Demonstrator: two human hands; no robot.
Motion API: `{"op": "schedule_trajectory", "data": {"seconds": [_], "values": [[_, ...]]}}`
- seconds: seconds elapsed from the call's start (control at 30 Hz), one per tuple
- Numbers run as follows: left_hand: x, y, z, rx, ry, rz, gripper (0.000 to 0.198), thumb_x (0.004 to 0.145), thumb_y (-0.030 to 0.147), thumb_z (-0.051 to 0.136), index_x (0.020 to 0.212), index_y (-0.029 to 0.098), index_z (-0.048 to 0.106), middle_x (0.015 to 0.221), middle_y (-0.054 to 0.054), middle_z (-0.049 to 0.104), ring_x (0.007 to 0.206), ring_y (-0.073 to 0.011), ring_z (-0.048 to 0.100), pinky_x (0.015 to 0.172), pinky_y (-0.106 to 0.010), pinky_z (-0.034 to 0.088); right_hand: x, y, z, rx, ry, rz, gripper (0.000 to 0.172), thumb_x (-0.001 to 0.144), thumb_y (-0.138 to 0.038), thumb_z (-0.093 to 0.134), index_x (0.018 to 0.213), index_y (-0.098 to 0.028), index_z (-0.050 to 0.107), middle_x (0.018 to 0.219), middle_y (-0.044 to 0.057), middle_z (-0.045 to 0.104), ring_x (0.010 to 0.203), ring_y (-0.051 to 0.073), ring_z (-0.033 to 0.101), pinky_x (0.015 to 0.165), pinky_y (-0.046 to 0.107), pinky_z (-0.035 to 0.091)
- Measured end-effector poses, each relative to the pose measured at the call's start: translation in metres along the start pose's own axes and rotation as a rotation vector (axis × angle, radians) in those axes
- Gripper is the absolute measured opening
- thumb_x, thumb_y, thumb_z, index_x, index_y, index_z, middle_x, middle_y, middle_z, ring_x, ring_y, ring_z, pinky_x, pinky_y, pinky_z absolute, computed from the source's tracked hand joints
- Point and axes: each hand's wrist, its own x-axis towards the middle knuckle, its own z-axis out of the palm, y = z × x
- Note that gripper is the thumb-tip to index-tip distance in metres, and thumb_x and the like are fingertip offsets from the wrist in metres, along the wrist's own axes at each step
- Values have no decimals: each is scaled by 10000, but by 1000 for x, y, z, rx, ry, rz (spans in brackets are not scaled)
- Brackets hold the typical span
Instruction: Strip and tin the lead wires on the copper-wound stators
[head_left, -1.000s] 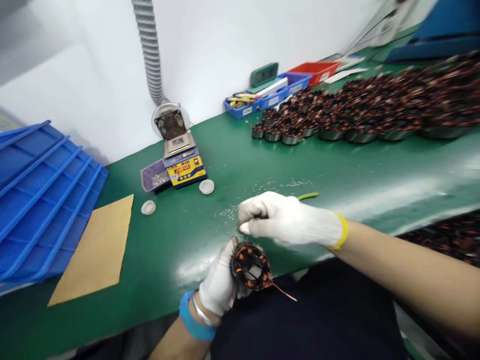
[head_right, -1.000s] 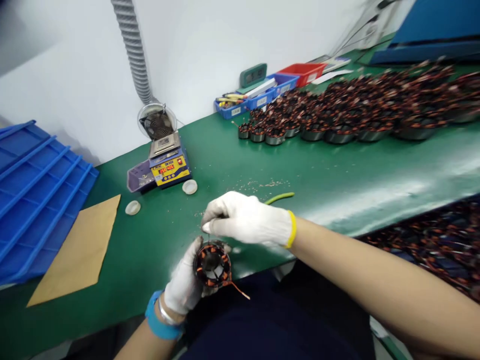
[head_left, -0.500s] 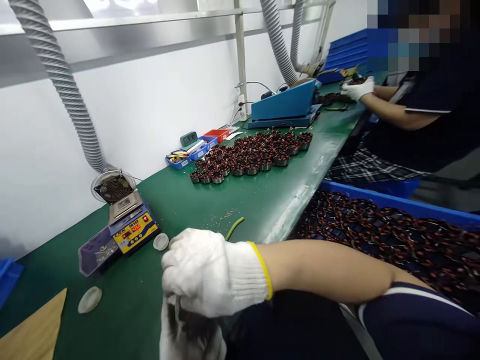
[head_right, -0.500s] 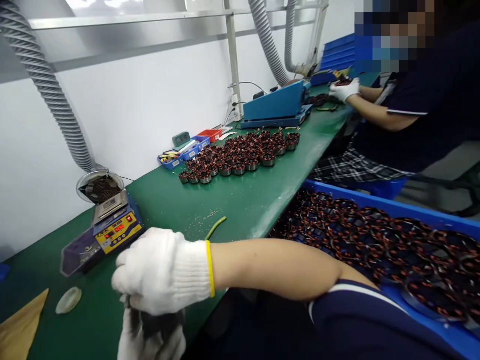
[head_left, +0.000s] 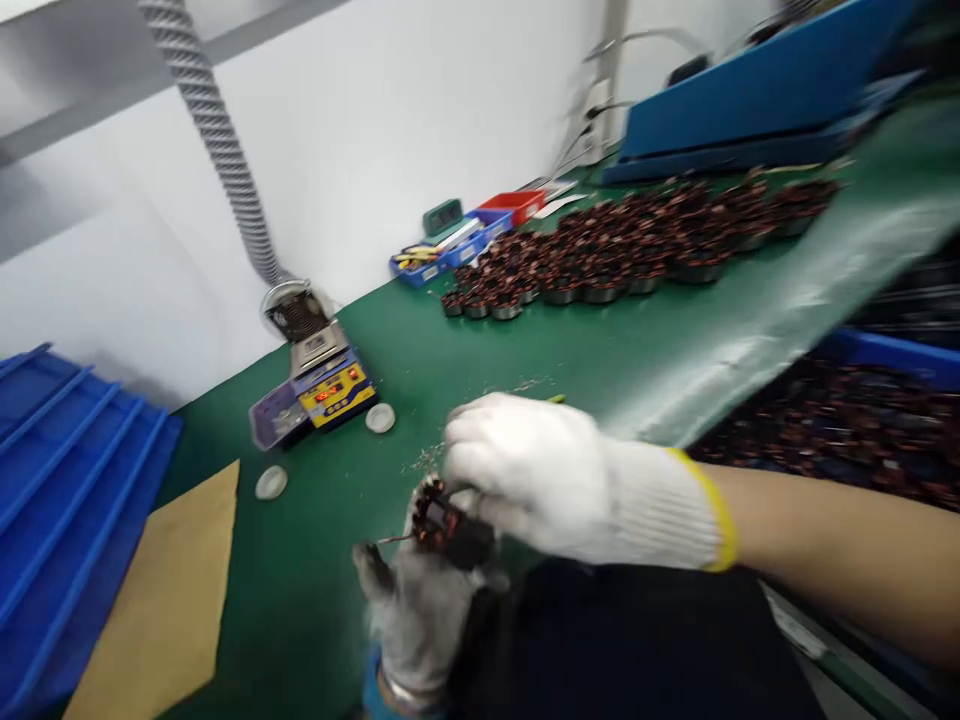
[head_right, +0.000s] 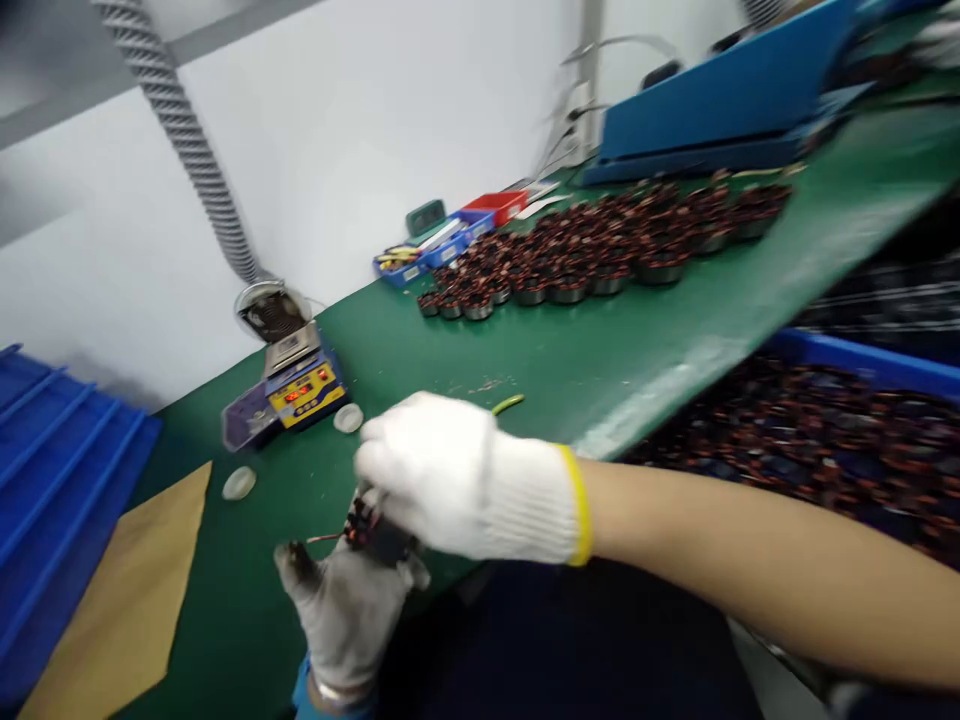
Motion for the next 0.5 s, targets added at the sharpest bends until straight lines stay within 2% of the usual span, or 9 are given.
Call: {"op": "schedule_trajectory", "data": {"seconds": [0.07,0.13,0.2,0.27,0.4,0.43,0.5], "values": [[-1,0,7,-22,-3,103,1032,463,1042,830,1210,330,845,1380,-126,808,1265,-437,726,1015,-587,623,-16,14,7,145,39,143,200,1047,-284,577,908,-222,707,853,55,708,772,209,641,729,345,459],[5,-3,14,-28,62,106,897,615,1035,759,1195,356,844,1378,-100,804,1354,-419,690,1124,-620,571,-24,23,14,297,-11,271,193,1033,-311,581,906,-233,703,839,46,711,746,201,644,706,328,470],[14,-8,20,-43,123,70,700,802,949,697,1100,335,851,1297,-95,823,1376,-397,686,1180,-618,541,-25,25,20,399,-66,332,195,1012,-341,590,878,-241,691,827,47,716,734,200,649,688,322,479],[21,-16,26,-62,127,-6,605,854,842,739,1008,267,846,1211,-121,838,1347,-409,712,1194,-602,543,-24,22,24,433,-94,335,201,987,-352,594,829,-249,665,815,51,718,728,201,647,677,320,478],[19,-22,39,-96,-104,-273,628,777,768,868,1014,189,820,1153,-171,848,1320,-466,738,1137,-613,587,-23,20,27,446,-123,363,238,955,-376,599,757,-248,630,802,62,719,712,202,632,653,325,456],[16,-20,41,-90,-148,-309,633,743,757,910,999,186,812,1121,-167,849,1282,-461,756,1106,-602,604,-24,21,26,475,-134,393,256,949,-397,606,743,-246,628,799,66,719,710,205,633,645,328,454],[12,-16,42,-67,-140,-300,622,682,734,982,914,189,793,983,-124,835,1095,-391,807,1015,-528,644,-26,25,23,602,-138,501,317,936,-483,648,730,-243,629,780,69,710,710,215,642,634,337,468]]}}
